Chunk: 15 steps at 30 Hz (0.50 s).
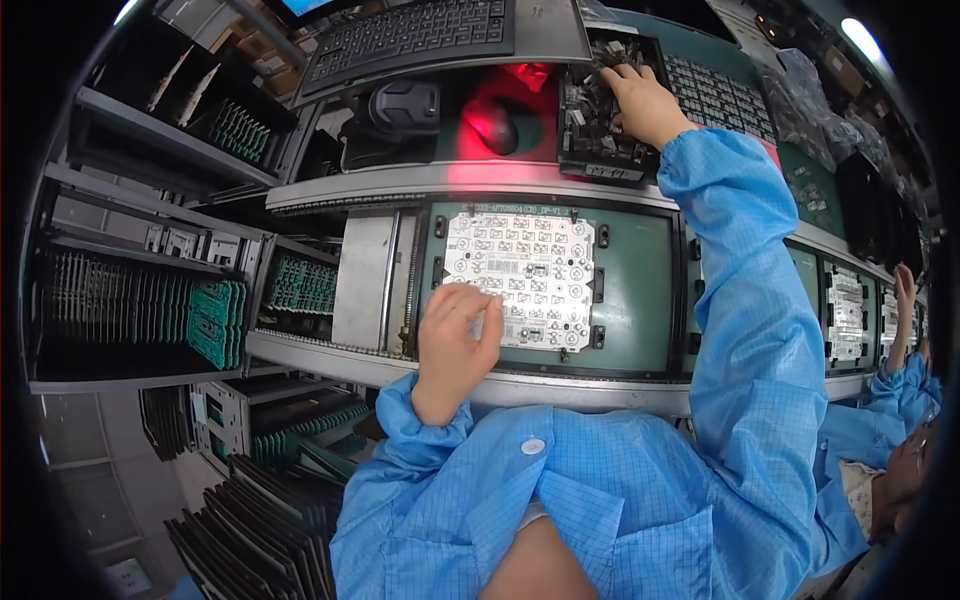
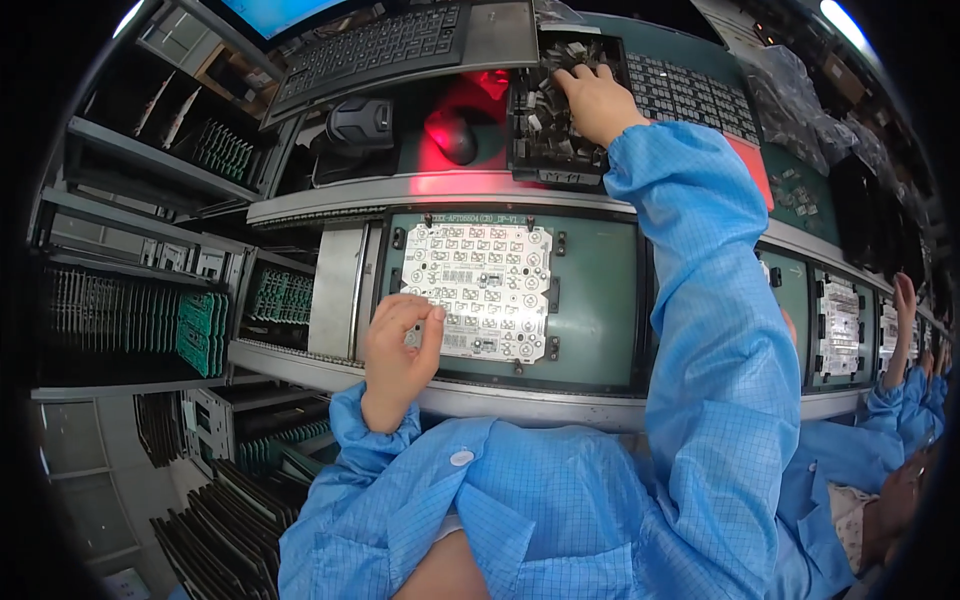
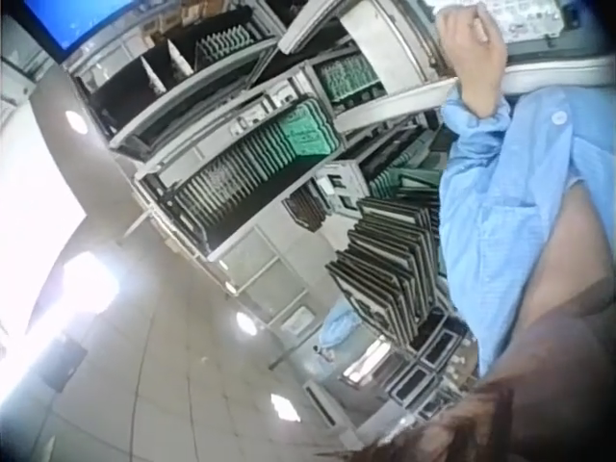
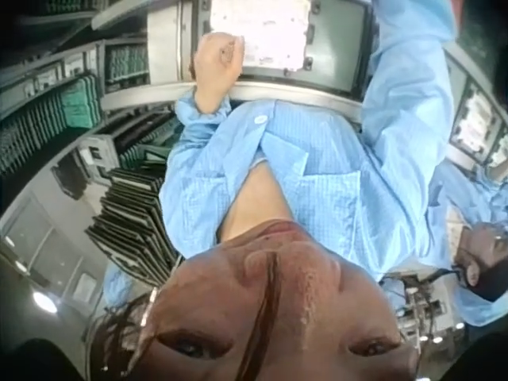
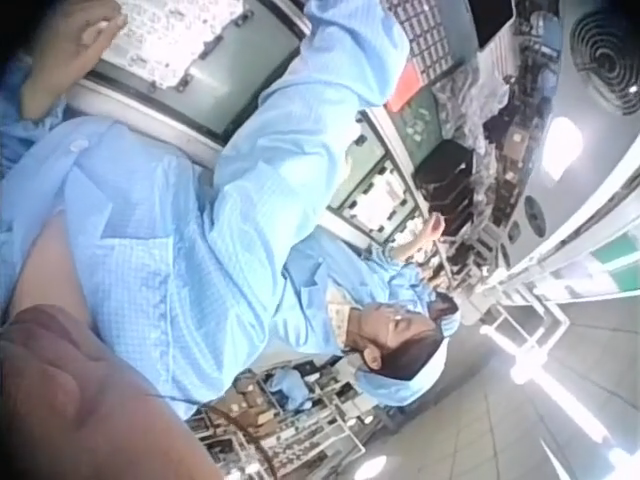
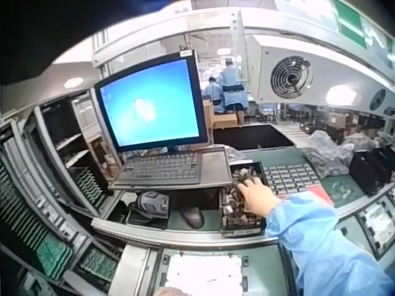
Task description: The person places circuit boards into fixtures on an assembly line, inserts metal components into the boards by hand, attaches display modules to the boards, and pushes the assembled fixtures along the conveyor track.
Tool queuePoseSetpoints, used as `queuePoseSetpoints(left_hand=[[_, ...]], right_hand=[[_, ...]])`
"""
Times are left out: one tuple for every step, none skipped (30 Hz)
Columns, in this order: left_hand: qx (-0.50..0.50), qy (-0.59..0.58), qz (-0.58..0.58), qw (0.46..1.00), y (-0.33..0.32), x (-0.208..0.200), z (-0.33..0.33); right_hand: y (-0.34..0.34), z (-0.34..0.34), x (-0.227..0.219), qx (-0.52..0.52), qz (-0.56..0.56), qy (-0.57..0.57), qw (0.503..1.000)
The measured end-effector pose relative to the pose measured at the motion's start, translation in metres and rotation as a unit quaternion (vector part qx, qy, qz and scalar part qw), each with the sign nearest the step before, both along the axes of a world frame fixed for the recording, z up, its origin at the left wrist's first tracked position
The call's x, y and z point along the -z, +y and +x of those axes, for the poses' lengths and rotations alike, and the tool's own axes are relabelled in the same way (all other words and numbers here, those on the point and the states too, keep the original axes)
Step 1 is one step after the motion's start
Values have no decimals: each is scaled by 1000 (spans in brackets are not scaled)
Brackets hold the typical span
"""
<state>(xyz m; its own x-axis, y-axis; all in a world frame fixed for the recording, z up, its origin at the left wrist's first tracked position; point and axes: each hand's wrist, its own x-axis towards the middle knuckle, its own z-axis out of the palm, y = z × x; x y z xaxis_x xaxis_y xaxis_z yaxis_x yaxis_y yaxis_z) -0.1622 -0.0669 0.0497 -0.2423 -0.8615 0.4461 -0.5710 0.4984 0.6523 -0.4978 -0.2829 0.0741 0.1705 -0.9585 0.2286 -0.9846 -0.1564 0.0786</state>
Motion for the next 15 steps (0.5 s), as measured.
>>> queuePoseSetpoints(left_hand=[[2, -1, 4, 1000, -3, -1, -4], [27, 5, 7, 1000, -7, -6, -8], [51, 10, 11, 999, -9, -7, -11], [66, 9, 2, 998, -11, -7, -11], [69, 8, 3, 998, -12, -8, -9], [76, 5, 4, 997, -13, -9, -7], [83, 3, 5, 997, -12, -10, -5], [85, 3, 6, 996, -12, -10, -2], [76, 1, 24, 997, -12, -10, 4], [66, 1, 46, 997, -12, -9, 9], [68, 3, 51, 996, -12, -8, 12], [61, 4, 57, 997, -13, -7, 14], [53, 4, 60, 997, -13, -6, 16], [55, 0, 59, 997, -12, -5, 16], [57, 1, 61, 996, -12, -4, 15]], right_hand=[[-1, -1, 2, -19, -6, 2, 1000], [-1, -1, 6, -19, -25, -5, 1000], [-2, -2, 7, -17, -21, -6, 1000], [-3, -4, 7, -30, -31, -37, 998], [-3, -6, 7, -42, -41, -67, 996], [-2, -8, 7, -58, -50, -86, 993], [1, -11, 5, -56, -49, -87, 993], [2, -15, 3, -77, -56, -133, 987], [3, -19, 0, -97, -63, -178, 977], [5, -19, -2, -96, -67, -218, 969], [9, -19, -5, -91, -71, -205, 972], [9, -20, -6, -92, -61, -216, 970], [11, -20, -8, -93, -54, -228, 968], [14, -19, -8, -90, -53, -228, 968], [17, -17, -7, -84, -50, -246, 964]])
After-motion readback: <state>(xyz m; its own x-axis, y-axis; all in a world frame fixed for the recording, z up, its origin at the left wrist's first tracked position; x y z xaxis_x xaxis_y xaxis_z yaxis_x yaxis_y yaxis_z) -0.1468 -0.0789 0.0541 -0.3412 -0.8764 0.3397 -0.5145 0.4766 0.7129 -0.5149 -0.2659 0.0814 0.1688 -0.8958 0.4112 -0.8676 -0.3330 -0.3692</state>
